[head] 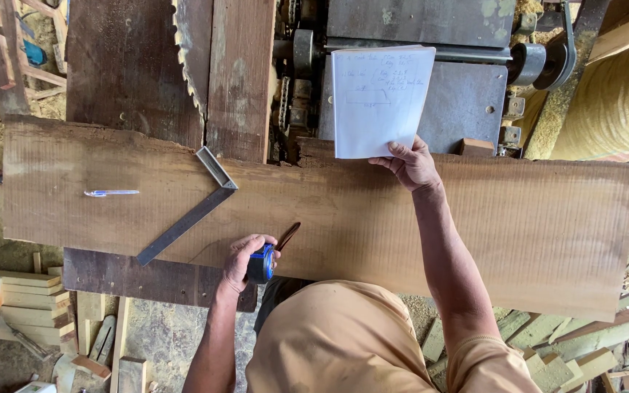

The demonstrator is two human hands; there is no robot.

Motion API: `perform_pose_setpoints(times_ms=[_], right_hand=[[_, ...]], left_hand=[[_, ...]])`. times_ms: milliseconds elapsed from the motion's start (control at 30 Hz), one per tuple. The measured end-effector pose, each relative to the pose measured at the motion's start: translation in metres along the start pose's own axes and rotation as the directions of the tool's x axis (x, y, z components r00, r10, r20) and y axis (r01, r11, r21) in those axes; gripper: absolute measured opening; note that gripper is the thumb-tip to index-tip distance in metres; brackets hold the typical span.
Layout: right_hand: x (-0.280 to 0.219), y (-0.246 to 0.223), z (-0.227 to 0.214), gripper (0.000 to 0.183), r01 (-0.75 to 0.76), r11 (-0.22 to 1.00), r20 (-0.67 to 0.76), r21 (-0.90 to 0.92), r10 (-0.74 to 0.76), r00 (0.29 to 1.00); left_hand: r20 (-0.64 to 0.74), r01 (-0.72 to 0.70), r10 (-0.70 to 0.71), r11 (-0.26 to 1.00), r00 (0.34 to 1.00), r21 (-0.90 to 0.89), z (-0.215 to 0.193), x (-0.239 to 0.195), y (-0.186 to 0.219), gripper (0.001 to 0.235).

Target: Measure, mark, and cut a wooden board with a circular saw

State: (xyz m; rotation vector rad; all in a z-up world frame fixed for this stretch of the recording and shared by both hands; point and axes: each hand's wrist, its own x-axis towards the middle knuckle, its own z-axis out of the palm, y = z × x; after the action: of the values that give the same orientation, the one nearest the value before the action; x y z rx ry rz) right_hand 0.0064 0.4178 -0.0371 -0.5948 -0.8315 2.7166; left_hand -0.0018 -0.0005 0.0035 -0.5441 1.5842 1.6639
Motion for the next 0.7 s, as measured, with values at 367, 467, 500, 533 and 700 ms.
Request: perform_pose_setpoints(times_ms=[367, 467, 500, 533, 700], right_hand=[[-0.0002, 0.0004, -0.0003, 0.016, -0.003, 1.000, -0.006, 0.007, 0.003, 1.000], [0.0001, 0.0003, -0.0006, 0.016, -0.004, 1.000, -0.008, 0.004, 0.004, 1.000], [0.0001, 0.0002, -0.0009, 0.016, -0.005, 1.000, -0.008, 0.003, 0.005, 1.000], [-0.0002, -0.0001, -0.0004, 0.016, -0.005, 1.000, -0.008, 0.003, 0.005, 1.000], [-0.0013, -0.0008, 0.0016, 0.015, -0.004, 1.000, -0.010, 0.003, 0.004, 1.000]], left_hand=[[0.010, -0.009, 0.009, 1.000, 1.000, 0.002, -0.0004, 0.0013, -0.0011, 0.030], [0.008, -0.012, 0.012, 1.000, 1.000, 0.003, 0.0015, -0.0008, 0.0014, 0.030], [0.007, -0.014, 0.014, 1.000, 1.000, 0.002, 0.0024, -0.0020, 0.0025, 0.030], [0.007, -0.014, 0.014, 1.000, 1.000, 0.002, 0.0022, -0.0015, 0.0022, 0.030], [0.030, -0.014, 0.014, 1.000, 0.999, -0.001, 0.0011, -0.0001, 0.0021, 0.031]])
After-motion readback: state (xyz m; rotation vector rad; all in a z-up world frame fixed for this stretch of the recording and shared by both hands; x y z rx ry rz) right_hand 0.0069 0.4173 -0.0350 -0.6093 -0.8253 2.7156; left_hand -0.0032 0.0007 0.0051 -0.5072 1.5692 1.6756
